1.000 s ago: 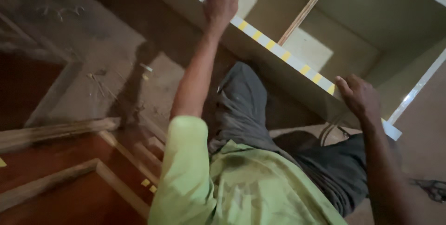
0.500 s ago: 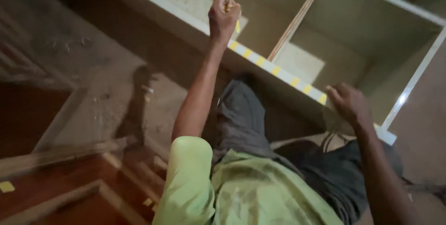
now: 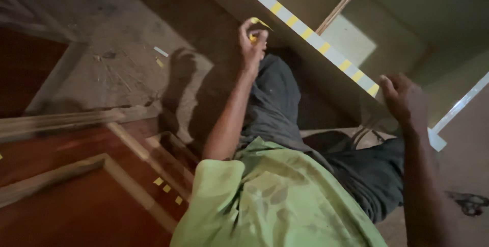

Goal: The person applies yellow and white striped tape to the edge of a white cabinet while sitting on the floor. They then stand up, walk across the workshop, and pick up a sanding block to sand the cabinet edge.

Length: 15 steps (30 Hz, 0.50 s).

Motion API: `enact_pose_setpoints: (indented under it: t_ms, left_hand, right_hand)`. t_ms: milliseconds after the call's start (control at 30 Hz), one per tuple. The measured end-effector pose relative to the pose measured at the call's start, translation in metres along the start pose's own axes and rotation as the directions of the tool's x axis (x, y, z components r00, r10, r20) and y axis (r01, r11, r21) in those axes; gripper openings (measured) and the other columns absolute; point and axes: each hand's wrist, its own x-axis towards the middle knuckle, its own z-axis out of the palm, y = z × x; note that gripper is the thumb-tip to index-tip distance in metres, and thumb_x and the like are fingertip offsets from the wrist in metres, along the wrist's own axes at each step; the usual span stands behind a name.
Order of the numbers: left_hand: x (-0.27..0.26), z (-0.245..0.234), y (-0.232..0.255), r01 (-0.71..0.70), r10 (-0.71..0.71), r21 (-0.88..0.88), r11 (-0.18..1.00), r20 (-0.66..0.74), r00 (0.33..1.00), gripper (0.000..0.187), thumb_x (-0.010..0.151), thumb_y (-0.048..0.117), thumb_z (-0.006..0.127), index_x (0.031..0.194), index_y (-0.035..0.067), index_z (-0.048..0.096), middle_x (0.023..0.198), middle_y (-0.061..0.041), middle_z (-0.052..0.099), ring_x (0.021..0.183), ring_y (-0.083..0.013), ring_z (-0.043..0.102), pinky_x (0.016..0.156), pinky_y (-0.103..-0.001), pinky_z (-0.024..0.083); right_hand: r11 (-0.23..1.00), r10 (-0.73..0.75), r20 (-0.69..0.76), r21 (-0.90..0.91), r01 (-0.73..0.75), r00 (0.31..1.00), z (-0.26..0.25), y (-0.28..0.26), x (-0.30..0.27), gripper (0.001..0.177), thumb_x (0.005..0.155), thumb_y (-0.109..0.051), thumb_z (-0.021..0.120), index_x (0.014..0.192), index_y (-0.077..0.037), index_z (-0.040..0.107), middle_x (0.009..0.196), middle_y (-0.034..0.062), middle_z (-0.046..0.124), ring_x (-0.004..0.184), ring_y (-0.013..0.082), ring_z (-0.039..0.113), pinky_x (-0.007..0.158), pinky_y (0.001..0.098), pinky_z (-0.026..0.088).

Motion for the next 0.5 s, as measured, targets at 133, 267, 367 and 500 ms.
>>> enact_pose_setpoints:
  t_ms: [133,267,367,500]
  left_hand:
    - [0.01,0.014,-0.043,-0.184,0.178,-0.102,0.978,-0.059,0.982,0.036,0.109,0.027,0.077,0.115,-0.003,0.059,0.101,-0.008,0.06,0.086,-0.0088,0.06,0.068,-0.024,0.056]
    - [0.009,0.013,-0.045,-0.029,0.03,0.013,0.999,-0.112,0.993,0.03,0.103,0.029,0.065,0.107,0.003,0.05,0.089,-0.01,0.06,0.063,-0.0102,0.056,0.048,-0.023,0.05]
    - [0.005,0.016,-0.027,-0.017,0.023,0.09,0.996,-0.069,0.997,0.023,0.101,0.023,0.058,0.11,0.006,0.046,0.092,-0.01,0.064,0.064,-0.011,0.063,0.047,-0.025,0.055]
    - [-0.003,0.015,-0.001,-0.032,0.032,0.067,0.997,-0.001,0.999,0.042,0.094,0.009,0.056,0.131,0.008,0.036,0.117,-0.009,0.055,0.065,-0.0114,0.06,0.044,-0.026,0.052]
  right_hand:
    - [0.999,0.006,0.019,-0.033,-0.005,1.0,0.001,0.003,0.004,0.051,0.111,-0.049,0.056,0.114,0.0,0.07,0.105,0.0276,0.07,0.093,0.044,0.067,0.08,0.0524,0.051]
    - [1.0,-0.016,0.026,-0.008,0.016,1.0,0.004,0.004,0.005,0.05,0.108,-0.048,0.052,0.12,-0.004,0.073,0.111,0.0251,0.072,0.096,0.0411,0.068,0.081,0.0507,0.052]
    - [1.0,-0.007,0.027,0.003,0.007,1.0,0.003,0.003,0.005,0.051,0.108,-0.049,0.052,0.122,-0.004,0.073,0.113,0.0249,0.072,0.098,0.04,0.069,0.083,0.0497,0.052]
    - [1.0,0.005,0.035,-0.027,-0.004,0.999,0.004,0.005,0.004,0.053,0.109,-0.049,0.051,0.122,-0.003,0.073,0.112,0.0258,0.072,0.097,0.0408,0.069,0.081,0.05,0.052]
